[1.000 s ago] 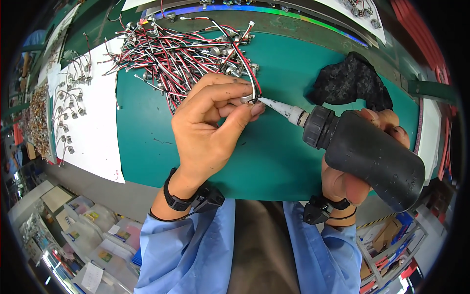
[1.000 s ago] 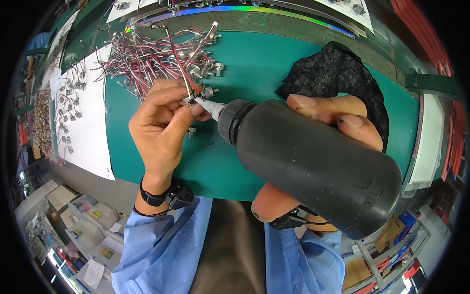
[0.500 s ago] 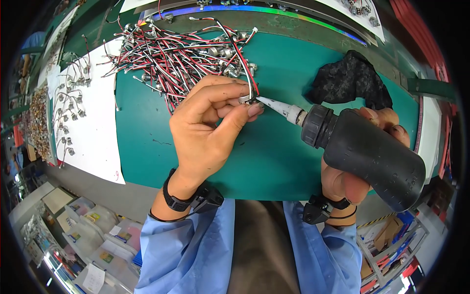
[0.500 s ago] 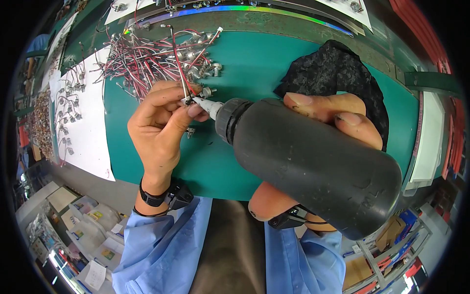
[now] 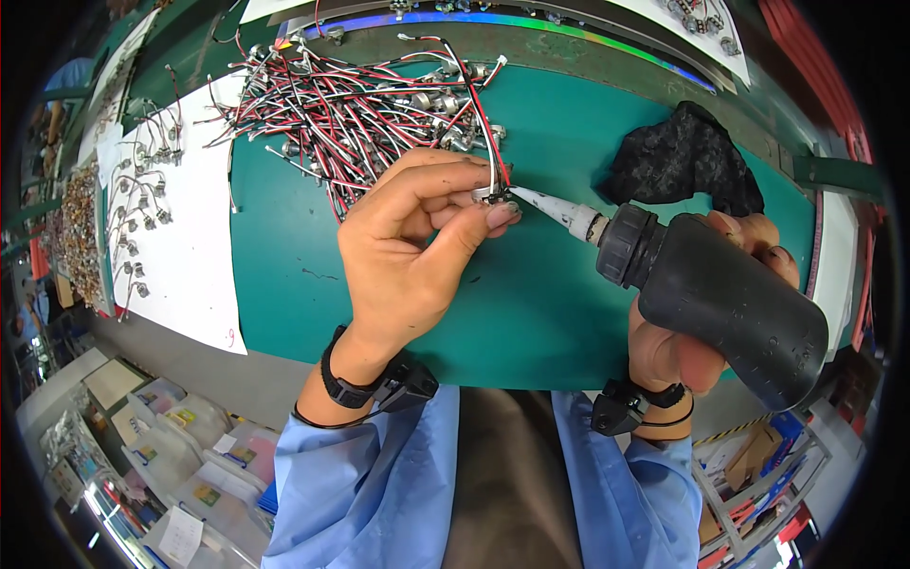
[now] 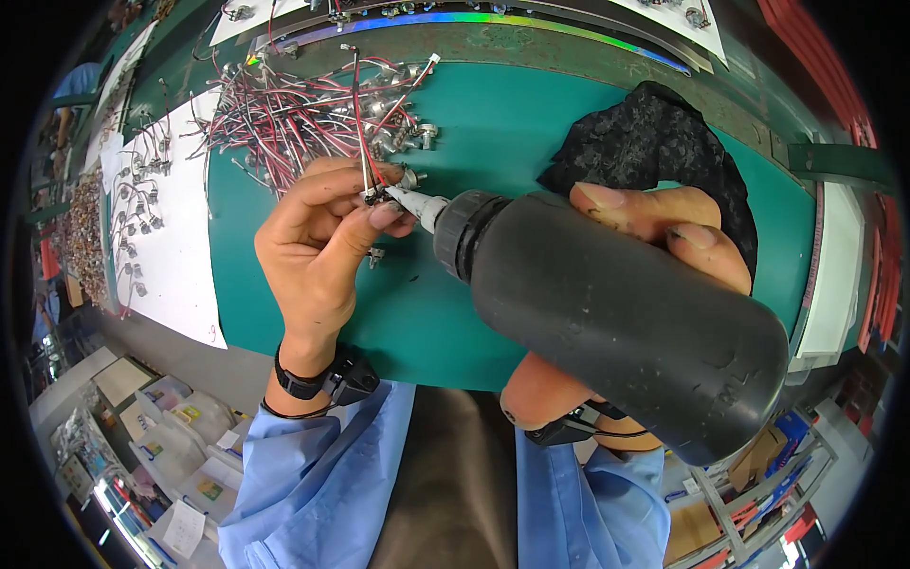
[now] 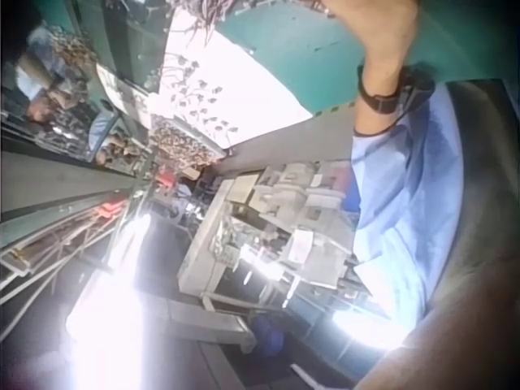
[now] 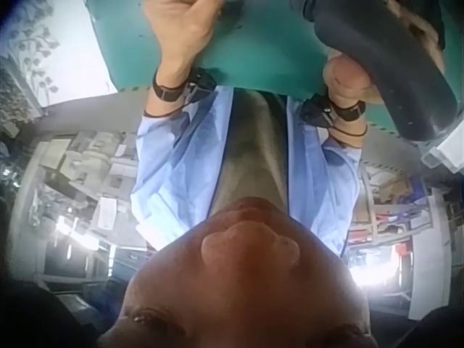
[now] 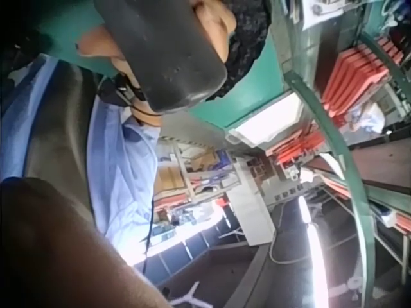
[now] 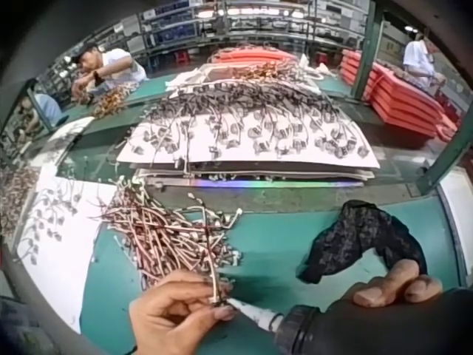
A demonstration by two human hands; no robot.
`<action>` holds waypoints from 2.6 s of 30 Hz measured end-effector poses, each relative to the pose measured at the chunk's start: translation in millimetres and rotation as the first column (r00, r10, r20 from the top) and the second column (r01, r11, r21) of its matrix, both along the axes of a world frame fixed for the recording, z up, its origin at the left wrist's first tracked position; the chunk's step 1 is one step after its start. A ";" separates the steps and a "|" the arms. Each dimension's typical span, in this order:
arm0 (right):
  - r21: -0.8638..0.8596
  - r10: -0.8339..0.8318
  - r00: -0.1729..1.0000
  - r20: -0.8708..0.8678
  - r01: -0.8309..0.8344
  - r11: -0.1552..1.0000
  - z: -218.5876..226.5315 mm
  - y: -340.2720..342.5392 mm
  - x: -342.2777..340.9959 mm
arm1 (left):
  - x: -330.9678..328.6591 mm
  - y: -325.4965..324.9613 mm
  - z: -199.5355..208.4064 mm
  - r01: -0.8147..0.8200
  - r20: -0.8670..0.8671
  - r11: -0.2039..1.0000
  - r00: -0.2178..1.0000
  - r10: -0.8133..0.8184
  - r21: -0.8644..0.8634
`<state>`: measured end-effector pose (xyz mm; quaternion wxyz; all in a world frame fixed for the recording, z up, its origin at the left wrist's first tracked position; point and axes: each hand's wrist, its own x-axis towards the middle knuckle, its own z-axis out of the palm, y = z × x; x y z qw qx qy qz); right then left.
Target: The person picks up a wire assembly by hand, applies glue to the base of the component using a squeeze bottle, and sets it aside. This process is repeated with additional assemblies, occasionally wiping the glue bottle tip with a cloth.
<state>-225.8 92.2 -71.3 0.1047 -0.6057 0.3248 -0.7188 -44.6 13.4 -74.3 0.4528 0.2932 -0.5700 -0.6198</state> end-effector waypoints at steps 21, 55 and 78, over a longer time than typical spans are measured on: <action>0.381 -0.496 0.815 0.299 0.374 0.846 6.4 -14.3 -21.2 | 7.9 -3.0 13.6 0.031 -0.105 0.978 0.994 -0.010 0.205; 0.444 -0.397 0.635 0.663 0.094 0.891 9.2 -26.0 -26.9 | 171.7 -61.1 16.7 -0.330 0.651 0.755 0.383 0.655 -0.566; 0.375 -0.247 0.562 0.789 -0.122 0.919 15.8 -18.6 -26.2 | 63.7 45.4 -4.6 -0.351 0.599 0.865 0.625 0.501 -0.357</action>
